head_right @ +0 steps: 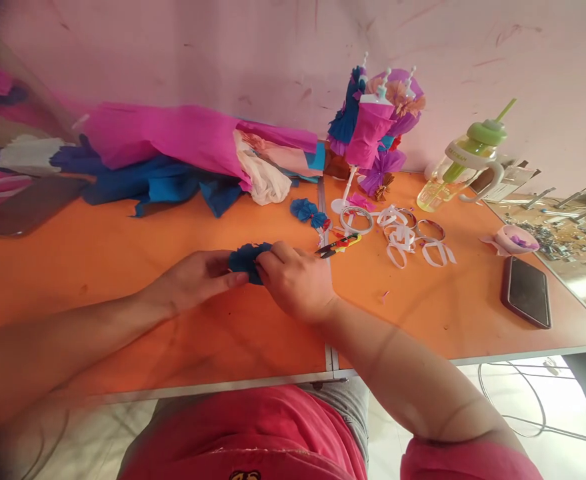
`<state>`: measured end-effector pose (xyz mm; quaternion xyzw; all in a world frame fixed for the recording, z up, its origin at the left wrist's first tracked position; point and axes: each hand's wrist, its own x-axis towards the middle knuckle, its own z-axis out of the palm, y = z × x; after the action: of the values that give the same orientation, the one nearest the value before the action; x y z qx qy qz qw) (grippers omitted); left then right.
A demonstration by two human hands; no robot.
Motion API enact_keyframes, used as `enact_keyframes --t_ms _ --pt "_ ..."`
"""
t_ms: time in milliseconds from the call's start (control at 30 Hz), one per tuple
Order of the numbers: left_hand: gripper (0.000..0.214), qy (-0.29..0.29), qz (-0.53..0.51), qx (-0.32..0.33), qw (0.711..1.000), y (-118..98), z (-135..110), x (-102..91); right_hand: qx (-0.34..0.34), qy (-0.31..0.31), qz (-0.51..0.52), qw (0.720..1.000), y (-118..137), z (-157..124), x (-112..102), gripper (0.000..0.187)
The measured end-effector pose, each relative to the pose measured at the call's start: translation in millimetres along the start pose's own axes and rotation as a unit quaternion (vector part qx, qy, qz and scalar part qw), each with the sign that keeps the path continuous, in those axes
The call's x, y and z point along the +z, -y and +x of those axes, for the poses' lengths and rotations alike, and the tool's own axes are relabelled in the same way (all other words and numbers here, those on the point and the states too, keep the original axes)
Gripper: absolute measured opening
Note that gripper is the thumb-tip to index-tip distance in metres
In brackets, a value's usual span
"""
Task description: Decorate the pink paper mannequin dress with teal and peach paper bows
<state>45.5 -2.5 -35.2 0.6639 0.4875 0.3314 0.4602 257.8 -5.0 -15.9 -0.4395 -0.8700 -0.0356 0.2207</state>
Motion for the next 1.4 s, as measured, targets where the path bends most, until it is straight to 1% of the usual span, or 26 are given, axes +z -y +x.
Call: enact_keyframes --t_ms 67,100,167,233,300,400,467,500,567,633,700,733,800,867,900,967,1033,1200,1333,1400 --pt "0.037 0.005 -0.057 -0.026 0.998 4.0 2.0 5.3 0.000 -0.002 -0.012 1.000 1.6 -0.4 -1.3 0.032" --pt "0.036 0.002 -0.064 -0.032 0.997 5.7 2.3 6.3 0.005 0.001 -0.010 1.000 1.8 -0.1 -1.8 0.032" --pt "0.033 -0.002 -0.036 -0.034 0.999 8.3 2.1 5.3 0.017 0.014 0.001 1.000 1.5 1.1 -2.3 0.029" --pt "0.031 0.007 0.003 -0.026 1.000 9.9 1.6 2.0 0.025 0.029 0.011 0.999 1.3 2.2 -2.5 0.026" --pt "0.029 0.020 0.013 -0.012 1.000 9.4 1.1 -0.8 0.034 0.040 0.028 0.998 1.8 2.8 -2.6 0.025" --pt "0.029 0.030 -0.055 -0.004 0.998 5.6 0.2 -1.3 0.047 0.048 0.047 0.997 3.6 2.5 -2.6 0.024" --pt "0.031 0.014 -0.086 -0.010 0.996 3.4 -0.2 -0.7 0.040 0.050 0.039 0.997 4.9 1.9 -2.2 0.024" --pt "0.031 0.000 -0.081 -0.014 0.997 2.8 -0.2 -0.6 0.030 0.053 0.031 0.998 5.6 1.6 -1.8 0.024" --pt "0.032 -0.031 -0.030 -0.017 0.999 2.0 -0.4 -1.2 -0.002 0.066 0.013 0.998 6.8 0.8 -0.7 0.026" --pt "0.031 -0.045 0.050 -0.009 0.998 0.7 -0.7 -2.5 -0.028 0.085 0.000 0.996 7.8 0.0 0.3 0.030" --pt "0.029 -0.052 0.089 -0.004 0.995 -1.7 -1.1 -3.2 -0.030 0.096 -0.004 0.995 8.1 -0.3 0.8 0.032" --pt "0.031 -0.056 0.076 -0.006 0.996 -2.9 -1.2 -3.1 -0.019 0.094 -0.001 0.995 7.8 -0.1 0.6 0.031" --pt "0.047 -0.052 -0.016 -0.020 0.998 -4.0 -0.9 -0.9 0.020 0.071 0.025 0.997 6.5 0.9 -0.2 0.026" --pt "0.066 -0.020 -0.123 -0.038 0.991 -2.8 0.1 3.7 0.063 0.042 0.067 0.995 4.7 2.6 -1.1 0.019" --pt "0.069 -0.003 -0.157 -0.046 0.986 -1.5 0.7 6.4 0.079 0.032 0.088 0.992 4.0 3.5 -1.4 0.017" --pt "0.064 0.011 -0.181 -0.057 0.982 1.4 1.8 11.4 0.096 0.027 0.117 0.988 3.5 4.6 -1.3 0.014" --pt "0.055 0.011 -0.171 -0.064 0.983 3.3 2.4 13.4 0.102 0.031 0.129 0.986 4.0 4.7 -0.6 0.014" --pt "0.043 0.037 -0.122 -0.073 0.989 2.8 3.0 5.1 0.110 0.043 0.142 0.983 4.3 4.0 2.6 0.011" --pt "0.038 0.039 -0.101 -0.055 0.993 3.3 4.1 0.6 0.119 0.053 0.153 0.980 2.8 4.7 6.1 0.009" --pt "0.037 0.027 -0.100 -0.061 0.993 4.2 4.5 1.0 0.109 0.065 0.166 0.978 2.9 4.7 7.1 0.010"
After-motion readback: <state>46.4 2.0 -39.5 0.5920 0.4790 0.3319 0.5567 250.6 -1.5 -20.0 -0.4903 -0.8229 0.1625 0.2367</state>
